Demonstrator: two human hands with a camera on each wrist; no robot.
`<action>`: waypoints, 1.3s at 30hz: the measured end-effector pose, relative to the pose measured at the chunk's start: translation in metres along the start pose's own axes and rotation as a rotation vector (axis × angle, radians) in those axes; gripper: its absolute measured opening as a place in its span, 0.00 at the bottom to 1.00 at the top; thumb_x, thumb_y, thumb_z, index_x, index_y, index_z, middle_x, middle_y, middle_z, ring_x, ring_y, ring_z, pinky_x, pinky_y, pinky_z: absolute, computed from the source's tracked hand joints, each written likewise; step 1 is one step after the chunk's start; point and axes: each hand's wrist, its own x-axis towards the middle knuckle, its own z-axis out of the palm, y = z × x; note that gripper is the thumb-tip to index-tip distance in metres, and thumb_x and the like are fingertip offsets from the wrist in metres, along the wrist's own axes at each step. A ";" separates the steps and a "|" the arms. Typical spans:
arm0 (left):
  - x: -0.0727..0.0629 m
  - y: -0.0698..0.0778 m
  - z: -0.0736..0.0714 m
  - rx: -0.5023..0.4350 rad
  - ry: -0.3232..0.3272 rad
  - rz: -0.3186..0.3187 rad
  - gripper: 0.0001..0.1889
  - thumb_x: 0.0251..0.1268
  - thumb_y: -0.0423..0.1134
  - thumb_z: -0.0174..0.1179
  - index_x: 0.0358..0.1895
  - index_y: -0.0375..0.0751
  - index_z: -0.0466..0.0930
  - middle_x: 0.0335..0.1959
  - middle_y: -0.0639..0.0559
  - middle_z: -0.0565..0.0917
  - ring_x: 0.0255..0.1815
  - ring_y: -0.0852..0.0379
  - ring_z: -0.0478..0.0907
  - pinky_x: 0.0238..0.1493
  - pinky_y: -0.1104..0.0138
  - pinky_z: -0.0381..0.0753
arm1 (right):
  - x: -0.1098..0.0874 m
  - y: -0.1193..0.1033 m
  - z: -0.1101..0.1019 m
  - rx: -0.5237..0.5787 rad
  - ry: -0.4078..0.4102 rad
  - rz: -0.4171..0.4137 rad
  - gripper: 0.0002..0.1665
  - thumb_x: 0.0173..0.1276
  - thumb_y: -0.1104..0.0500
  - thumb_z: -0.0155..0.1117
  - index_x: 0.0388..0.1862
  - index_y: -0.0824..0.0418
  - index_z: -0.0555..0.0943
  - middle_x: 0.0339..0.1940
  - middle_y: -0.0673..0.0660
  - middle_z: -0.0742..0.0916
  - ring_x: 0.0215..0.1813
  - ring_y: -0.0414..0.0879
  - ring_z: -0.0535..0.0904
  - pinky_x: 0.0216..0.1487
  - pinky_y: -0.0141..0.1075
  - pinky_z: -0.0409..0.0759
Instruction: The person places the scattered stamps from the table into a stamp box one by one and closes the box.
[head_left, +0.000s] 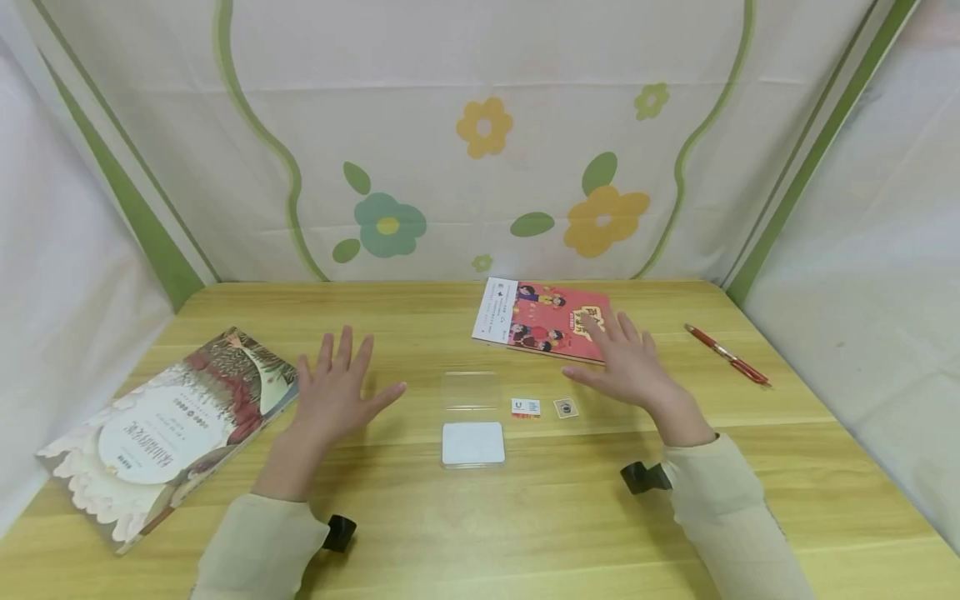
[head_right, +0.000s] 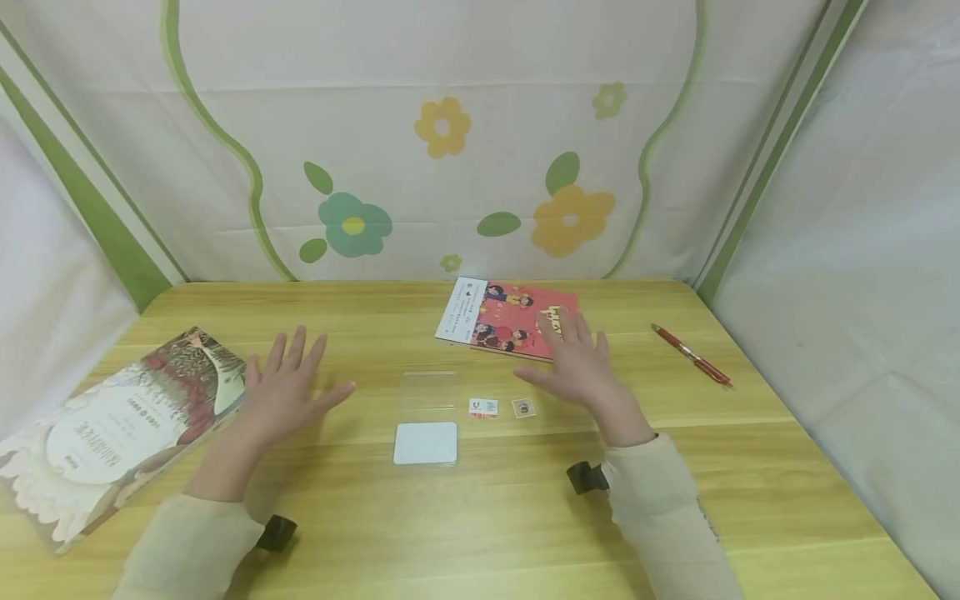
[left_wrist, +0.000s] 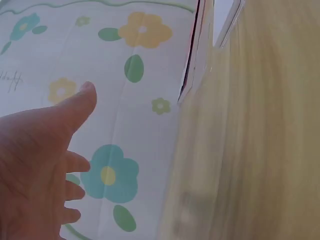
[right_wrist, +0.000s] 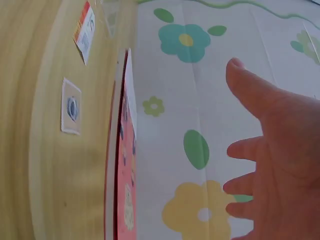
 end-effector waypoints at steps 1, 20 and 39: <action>0.001 0.001 0.001 -0.008 0.017 0.010 0.46 0.52 0.67 0.44 0.66 0.38 0.46 0.66 0.36 0.39 0.64 0.40 0.28 0.52 0.40 0.25 | 0.000 -0.001 0.002 0.006 0.017 -0.020 0.52 0.52 0.31 0.50 0.67 0.59 0.48 0.67 0.65 0.46 0.65 0.62 0.36 0.55 0.61 0.35; -0.015 0.022 0.062 -0.411 0.055 0.181 0.33 0.54 0.54 0.54 0.58 0.34 0.63 0.61 0.35 0.58 0.63 0.41 0.48 0.56 0.42 0.39 | -0.005 -0.016 0.064 0.238 -0.086 -0.231 0.41 0.56 0.42 0.57 0.61 0.65 0.62 0.63 0.66 0.61 0.63 0.59 0.54 0.59 0.51 0.51; -0.025 0.028 0.083 -0.374 -0.043 0.203 0.37 0.35 0.65 0.61 0.53 0.48 0.73 0.63 0.38 0.57 0.64 0.44 0.44 0.58 0.48 0.33 | -0.003 -0.015 0.099 0.399 0.138 -0.210 0.14 0.51 0.59 0.66 0.37 0.61 0.78 0.55 0.61 0.73 0.59 0.57 0.62 0.57 0.51 0.54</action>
